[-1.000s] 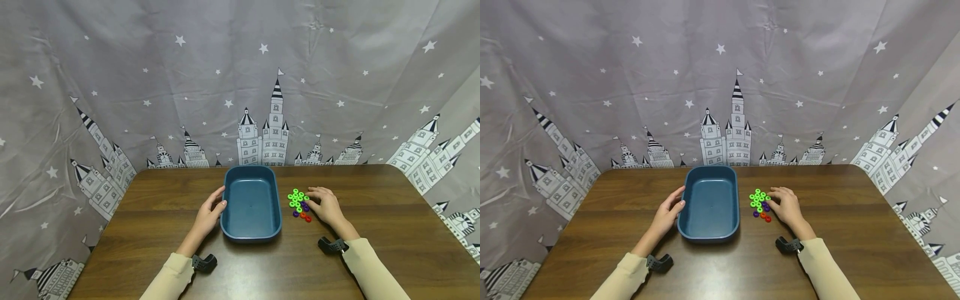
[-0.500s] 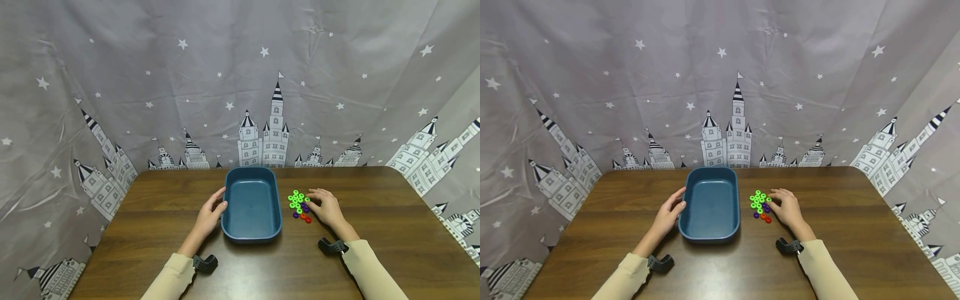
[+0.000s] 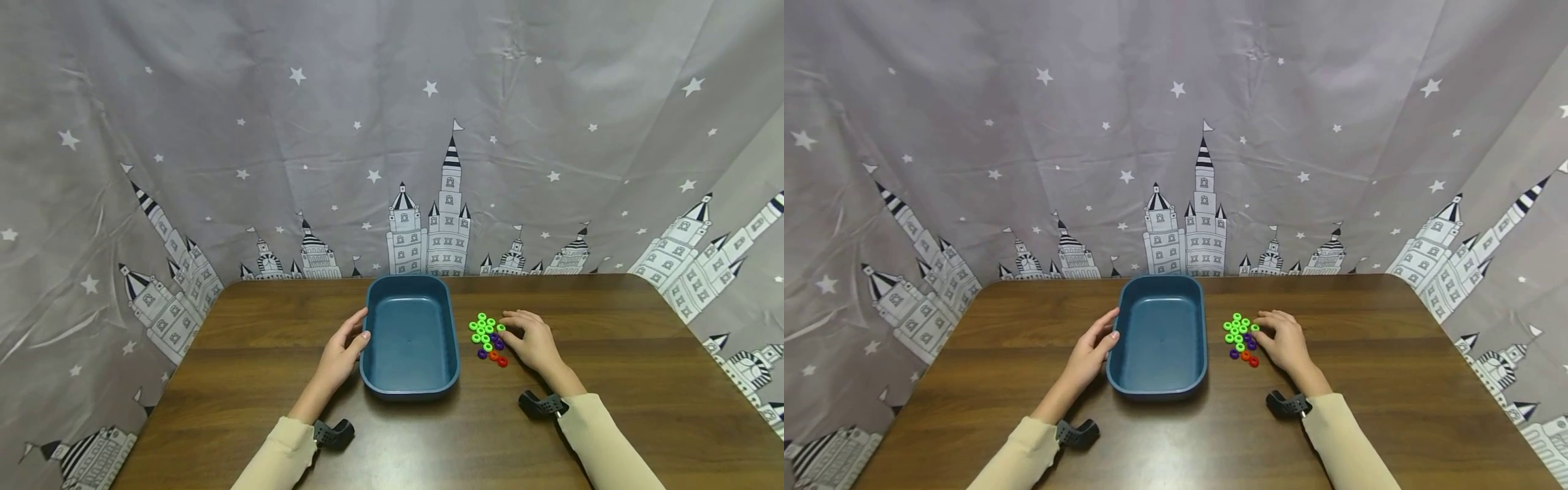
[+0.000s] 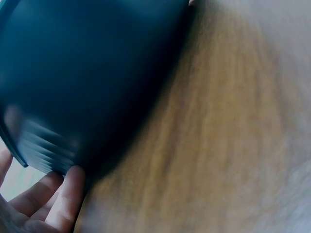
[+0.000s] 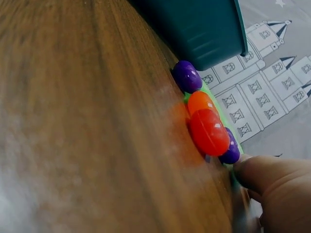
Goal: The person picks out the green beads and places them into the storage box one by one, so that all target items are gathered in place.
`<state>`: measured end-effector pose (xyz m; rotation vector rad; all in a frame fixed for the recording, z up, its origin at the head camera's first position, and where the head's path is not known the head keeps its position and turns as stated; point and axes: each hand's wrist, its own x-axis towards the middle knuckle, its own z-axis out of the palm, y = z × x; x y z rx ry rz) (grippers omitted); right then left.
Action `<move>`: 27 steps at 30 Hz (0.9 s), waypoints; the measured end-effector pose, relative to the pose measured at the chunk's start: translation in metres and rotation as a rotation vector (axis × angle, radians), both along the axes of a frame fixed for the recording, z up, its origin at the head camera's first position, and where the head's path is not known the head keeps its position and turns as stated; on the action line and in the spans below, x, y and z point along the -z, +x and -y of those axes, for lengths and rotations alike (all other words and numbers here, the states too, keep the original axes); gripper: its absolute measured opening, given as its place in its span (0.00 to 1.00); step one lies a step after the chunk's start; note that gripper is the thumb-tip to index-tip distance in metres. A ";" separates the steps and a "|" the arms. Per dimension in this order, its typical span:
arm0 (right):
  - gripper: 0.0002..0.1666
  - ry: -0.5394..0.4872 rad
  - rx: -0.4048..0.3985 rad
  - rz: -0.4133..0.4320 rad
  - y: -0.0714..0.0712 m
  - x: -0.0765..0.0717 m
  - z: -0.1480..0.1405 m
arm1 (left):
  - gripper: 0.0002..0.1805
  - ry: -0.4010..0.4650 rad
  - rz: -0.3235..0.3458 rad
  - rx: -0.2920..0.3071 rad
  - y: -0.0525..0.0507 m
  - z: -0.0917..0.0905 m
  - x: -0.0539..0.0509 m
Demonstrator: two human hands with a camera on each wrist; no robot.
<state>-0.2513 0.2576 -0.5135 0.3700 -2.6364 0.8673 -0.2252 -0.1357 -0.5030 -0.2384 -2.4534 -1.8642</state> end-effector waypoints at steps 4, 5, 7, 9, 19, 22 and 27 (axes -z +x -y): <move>0.13 0.003 0.002 0.002 -0.001 -0.002 -0.001 | 0.27 0.010 -0.012 0.013 0.001 0.000 -0.002; 0.13 0.005 0.003 0.004 -0.002 -0.003 -0.001 | 0.27 0.008 -0.014 0.013 0.001 0.001 -0.003; 0.13 0.006 0.003 0.014 -0.001 -0.005 0.000 | 0.27 0.000 -0.013 0.012 0.000 0.002 -0.003; 0.13 0.006 0.010 0.030 0.000 -0.007 0.000 | 0.27 -0.008 -0.007 0.009 0.000 0.002 -0.002; 0.14 -0.007 0.055 0.058 0.002 -0.014 0.002 | 0.27 -0.021 -0.013 0.003 -0.003 0.001 0.001; 0.14 -0.011 0.056 0.054 0.002 -0.015 0.003 | 0.27 -0.013 -0.001 0.007 -0.003 0.001 0.002; 0.14 -0.023 0.049 0.037 0.002 -0.019 0.006 | 0.27 -0.007 0.015 0.007 -0.002 0.002 0.003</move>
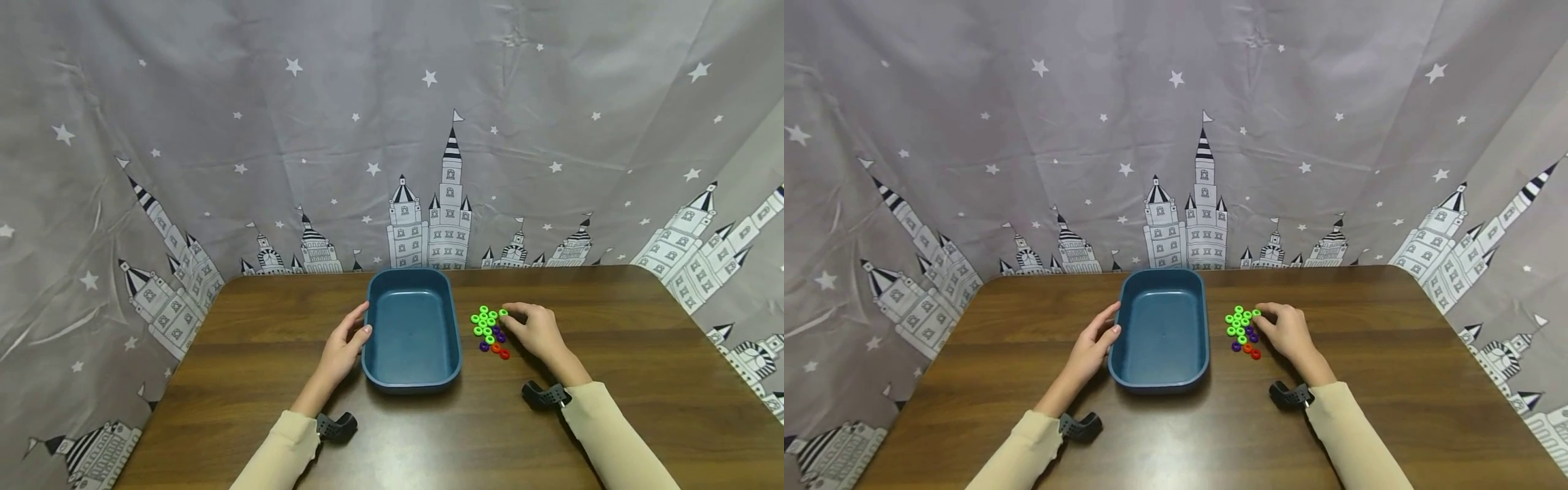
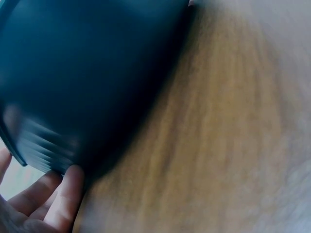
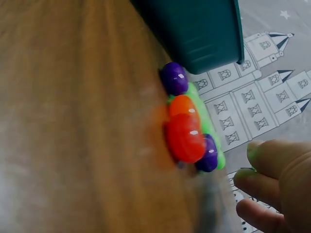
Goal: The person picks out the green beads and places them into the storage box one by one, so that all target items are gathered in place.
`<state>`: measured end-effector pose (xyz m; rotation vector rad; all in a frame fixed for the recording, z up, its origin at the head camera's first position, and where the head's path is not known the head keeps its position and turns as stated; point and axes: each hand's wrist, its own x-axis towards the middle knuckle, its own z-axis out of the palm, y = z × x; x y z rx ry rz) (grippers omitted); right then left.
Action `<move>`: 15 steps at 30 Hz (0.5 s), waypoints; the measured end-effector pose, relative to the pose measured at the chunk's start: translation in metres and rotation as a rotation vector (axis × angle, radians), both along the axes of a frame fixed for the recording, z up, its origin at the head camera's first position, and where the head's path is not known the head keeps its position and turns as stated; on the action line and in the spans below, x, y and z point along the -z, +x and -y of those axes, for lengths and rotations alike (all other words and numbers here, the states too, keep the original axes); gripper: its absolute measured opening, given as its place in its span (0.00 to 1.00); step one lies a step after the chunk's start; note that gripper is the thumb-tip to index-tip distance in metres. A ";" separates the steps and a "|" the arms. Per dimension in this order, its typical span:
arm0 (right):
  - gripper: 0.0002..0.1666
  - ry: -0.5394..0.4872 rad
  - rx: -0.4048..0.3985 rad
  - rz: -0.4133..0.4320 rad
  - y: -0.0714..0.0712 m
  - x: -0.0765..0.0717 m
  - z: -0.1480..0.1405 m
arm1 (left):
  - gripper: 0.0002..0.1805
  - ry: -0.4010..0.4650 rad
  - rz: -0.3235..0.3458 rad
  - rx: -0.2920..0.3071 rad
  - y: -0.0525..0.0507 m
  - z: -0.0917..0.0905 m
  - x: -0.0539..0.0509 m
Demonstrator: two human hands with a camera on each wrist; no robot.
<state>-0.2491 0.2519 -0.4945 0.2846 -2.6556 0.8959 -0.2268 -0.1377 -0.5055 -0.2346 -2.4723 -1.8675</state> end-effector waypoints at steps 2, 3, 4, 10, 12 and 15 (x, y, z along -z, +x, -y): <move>0.14 -0.009 -0.009 -0.008 -0.001 -0.003 0.001 | 0.27 -0.001 -0.004 -0.004 0.000 0.000 0.001; 0.14 -0.011 -0.014 -0.014 -0.001 -0.004 0.002 | 0.27 -0.003 -0.013 -0.002 0.001 0.000 0.001; 0.14 -0.016 -0.021 -0.020 -0.002 -0.005 0.003 | 0.27 -0.005 -0.016 -0.003 0.001 0.001 0.001; 0.13 -0.026 -0.067 -0.063 -0.005 -0.016 0.009 | 0.27 -0.008 -0.014 -0.006 0.002 0.001 0.000; 0.13 -0.026 -0.080 -0.080 -0.006 -0.020 0.012 | 0.27 -0.005 -0.009 -0.005 0.002 0.001 0.000; 0.12 -0.027 -0.095 -0.104 -0.008 -0.025 0.018 | 0.27 0.001 0.002 0.001 0.001 0.001 -0.001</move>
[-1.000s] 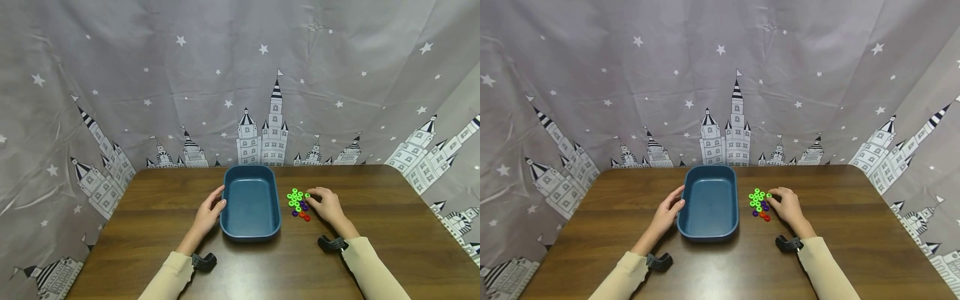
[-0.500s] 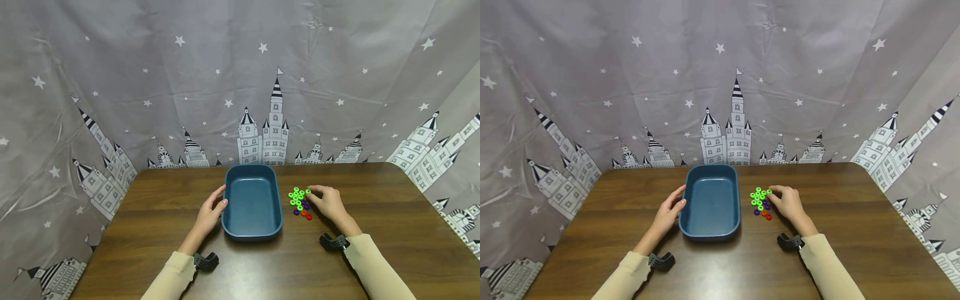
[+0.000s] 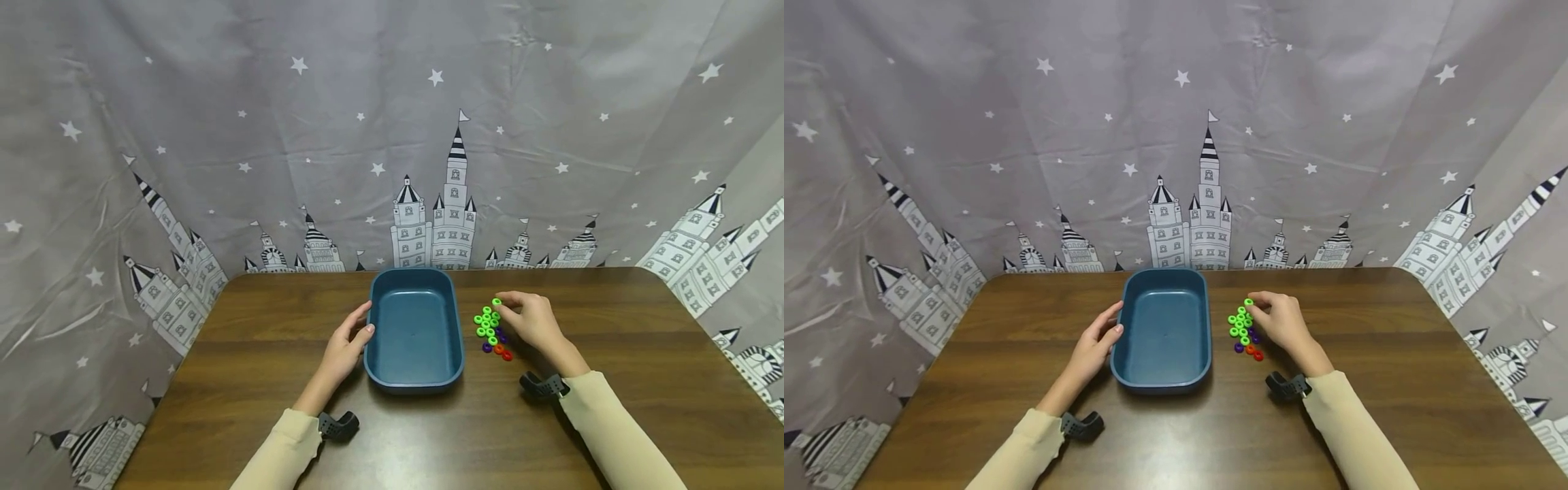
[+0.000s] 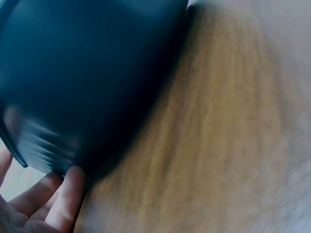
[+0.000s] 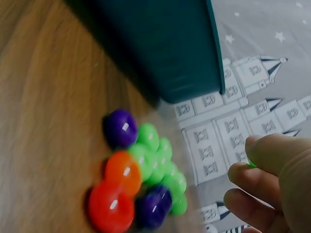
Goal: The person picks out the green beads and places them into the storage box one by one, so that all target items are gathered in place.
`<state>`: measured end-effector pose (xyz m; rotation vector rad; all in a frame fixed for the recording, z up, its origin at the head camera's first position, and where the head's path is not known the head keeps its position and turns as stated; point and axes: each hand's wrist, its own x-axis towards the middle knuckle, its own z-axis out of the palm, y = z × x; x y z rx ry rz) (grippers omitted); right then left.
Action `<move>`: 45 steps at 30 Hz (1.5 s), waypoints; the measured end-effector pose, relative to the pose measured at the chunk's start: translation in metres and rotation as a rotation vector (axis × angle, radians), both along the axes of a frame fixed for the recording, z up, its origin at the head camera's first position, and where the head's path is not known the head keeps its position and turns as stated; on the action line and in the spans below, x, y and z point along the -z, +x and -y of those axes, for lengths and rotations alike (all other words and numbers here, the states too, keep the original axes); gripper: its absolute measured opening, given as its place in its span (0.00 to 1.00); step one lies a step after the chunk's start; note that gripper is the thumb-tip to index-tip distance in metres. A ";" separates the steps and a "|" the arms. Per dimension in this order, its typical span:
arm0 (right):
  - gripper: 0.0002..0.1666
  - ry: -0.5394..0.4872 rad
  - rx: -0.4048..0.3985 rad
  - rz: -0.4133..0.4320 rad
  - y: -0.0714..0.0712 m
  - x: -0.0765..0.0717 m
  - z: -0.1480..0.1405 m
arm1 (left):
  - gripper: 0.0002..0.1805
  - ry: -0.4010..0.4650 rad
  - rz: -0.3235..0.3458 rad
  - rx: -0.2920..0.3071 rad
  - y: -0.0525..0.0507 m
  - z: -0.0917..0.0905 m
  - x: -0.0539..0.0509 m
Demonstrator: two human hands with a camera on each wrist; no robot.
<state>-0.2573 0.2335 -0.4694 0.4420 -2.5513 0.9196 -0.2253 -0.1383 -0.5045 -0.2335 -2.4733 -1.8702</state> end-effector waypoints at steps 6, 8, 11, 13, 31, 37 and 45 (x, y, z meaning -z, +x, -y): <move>0.11 -0.010 -0.058 -0.003 -0.004 -0.012 0.014 | 0.27 -0.001 -0.021 -0.001 0.001 0.000 0.000; 0.12 -0.012 -0.077 -0.006 -0.005 -0.016 0.019 | 0.27 -0.001 -0.024 -0.006 0.001 0.000 0.000; 0.12 -0.023 -0.095 -0.005 -0.008 -0.024 0.027 | 0.27 -0.005 -0.035 -0.003 0.001 0.000 0.000; 0.12 -0.031 -0.108 0.005 -0.009 -0.029 0.033 | 0.27 -0.001 -0.028 -0.003 0.001 0.000 -0.001; 0.12 -0.020 -0.220 0.015 -0.020 -0.063 0.102 | 0.27 0.000 -0.012 0.000 -0.002 -0.001 -0.003; 0.12 -0.020 -0.251 -0.004 -0.022 -0.066 0.126 | 0.27 0.003 -0.015 0.007 -0.004 -0.001 -0.002; 0.14 -0.019 -0.264 0.068 -0.022 -0.053 0.146 | 0.27 0.000 -0.012 0.002 -0.003 0.001 0.001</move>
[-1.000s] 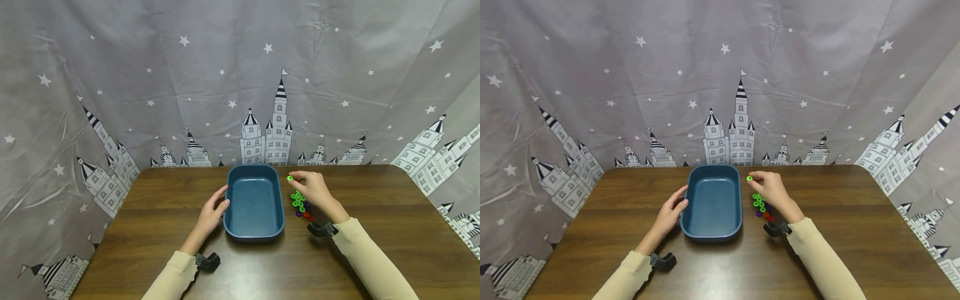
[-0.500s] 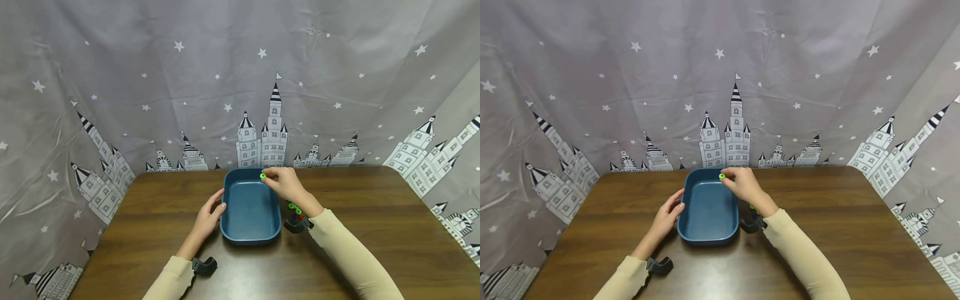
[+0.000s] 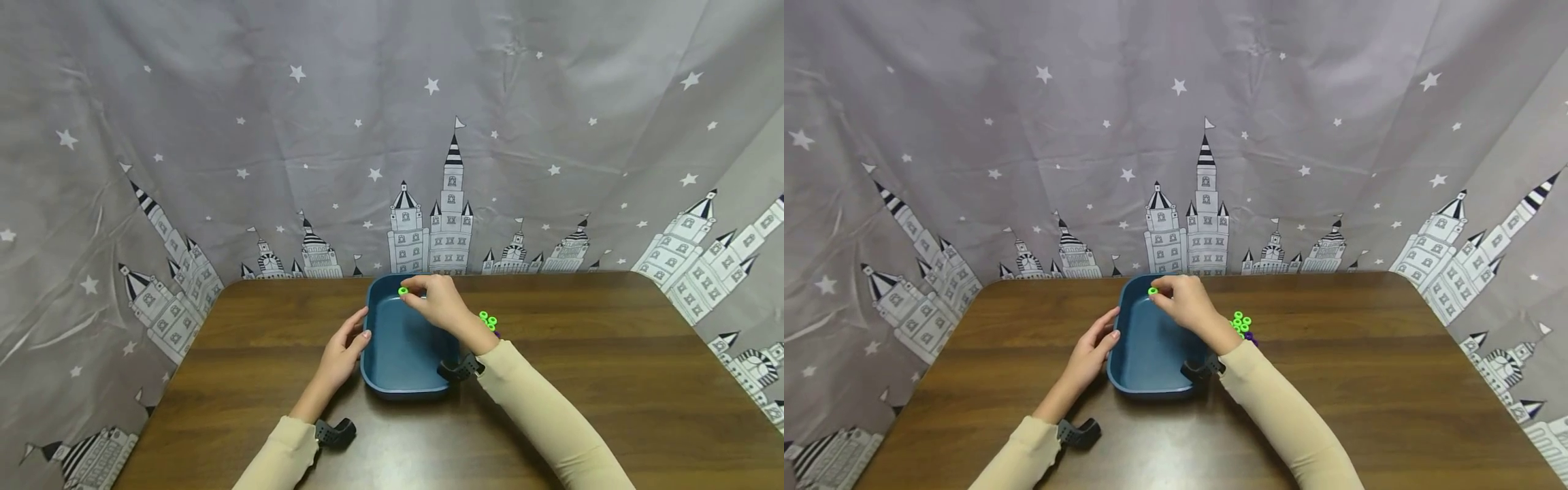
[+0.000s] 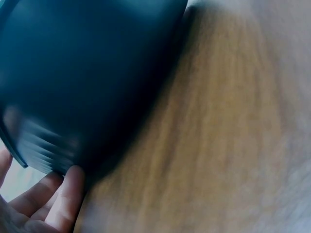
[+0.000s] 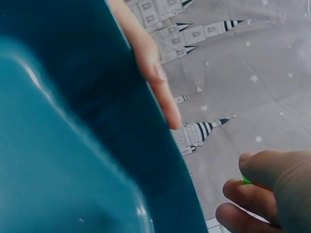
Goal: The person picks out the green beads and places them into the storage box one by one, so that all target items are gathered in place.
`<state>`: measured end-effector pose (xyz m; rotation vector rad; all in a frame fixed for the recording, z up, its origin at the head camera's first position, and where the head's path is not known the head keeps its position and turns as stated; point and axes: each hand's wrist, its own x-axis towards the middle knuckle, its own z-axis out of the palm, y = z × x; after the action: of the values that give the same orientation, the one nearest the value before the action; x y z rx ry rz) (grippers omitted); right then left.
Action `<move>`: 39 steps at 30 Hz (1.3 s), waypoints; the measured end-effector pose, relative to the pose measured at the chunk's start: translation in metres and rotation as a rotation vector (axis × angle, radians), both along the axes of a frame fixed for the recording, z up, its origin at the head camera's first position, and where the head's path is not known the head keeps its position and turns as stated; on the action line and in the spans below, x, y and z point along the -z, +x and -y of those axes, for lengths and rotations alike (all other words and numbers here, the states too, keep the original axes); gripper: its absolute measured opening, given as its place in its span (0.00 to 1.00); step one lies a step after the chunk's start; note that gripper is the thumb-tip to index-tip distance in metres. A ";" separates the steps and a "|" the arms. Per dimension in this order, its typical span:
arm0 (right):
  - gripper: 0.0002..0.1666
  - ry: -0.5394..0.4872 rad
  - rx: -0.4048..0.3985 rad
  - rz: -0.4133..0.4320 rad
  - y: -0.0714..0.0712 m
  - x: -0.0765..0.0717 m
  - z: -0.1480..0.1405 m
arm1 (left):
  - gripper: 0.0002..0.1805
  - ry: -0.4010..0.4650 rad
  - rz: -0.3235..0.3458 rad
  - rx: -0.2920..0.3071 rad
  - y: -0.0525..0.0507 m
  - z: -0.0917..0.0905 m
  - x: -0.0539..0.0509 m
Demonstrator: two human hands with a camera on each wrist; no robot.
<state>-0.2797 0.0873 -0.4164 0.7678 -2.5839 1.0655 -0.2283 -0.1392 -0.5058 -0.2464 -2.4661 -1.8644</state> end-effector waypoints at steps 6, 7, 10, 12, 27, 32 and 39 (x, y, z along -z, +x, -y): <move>0.15 0.015 0.008 0.038 -0.002 0.010 0.009 | 0.27 0.015 0.004 0.006 0.000 0.000 0.001; 0.15 0.017 0.009 0.043 -0.002 0.012 0.010 | 0.27 0.019 0.005 0.007 0.001 0.001 0.001; 0.15 0.019 0.011 0.061 -0.004 0.015 0.013 | 0.27 0.029 -0.001 0.017 0.000 0.001 0.001; 0.15 0.022 0.006 0.079 -0.005 0.017 0.015 | 0.28 0.038 -0.007 0.025 -0.001 0.000 0.001; 0.16 0.108 -0.012 0.165 -0.016 0.034 0.020 | 0.29 0.051 -0.034 0.033 0.001 0.001 0.002; 0.13 0.155 -0.054 0.183 -0.016 0.036 0.019 | 0.29 0.047 -0.031 0.034 0.001 0.001 0.002; 0.10 0.277 -0.066 0.166 -0.016 0.041 0.018 | 0.28 0.048 -0.017 0.029 0.001 0.001 0.003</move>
<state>-0.2954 0.0689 -0.4570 0.8646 -2.9080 0.8292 -0.2270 -0.1407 -0.5086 -0.2967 -2.4163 -1.9225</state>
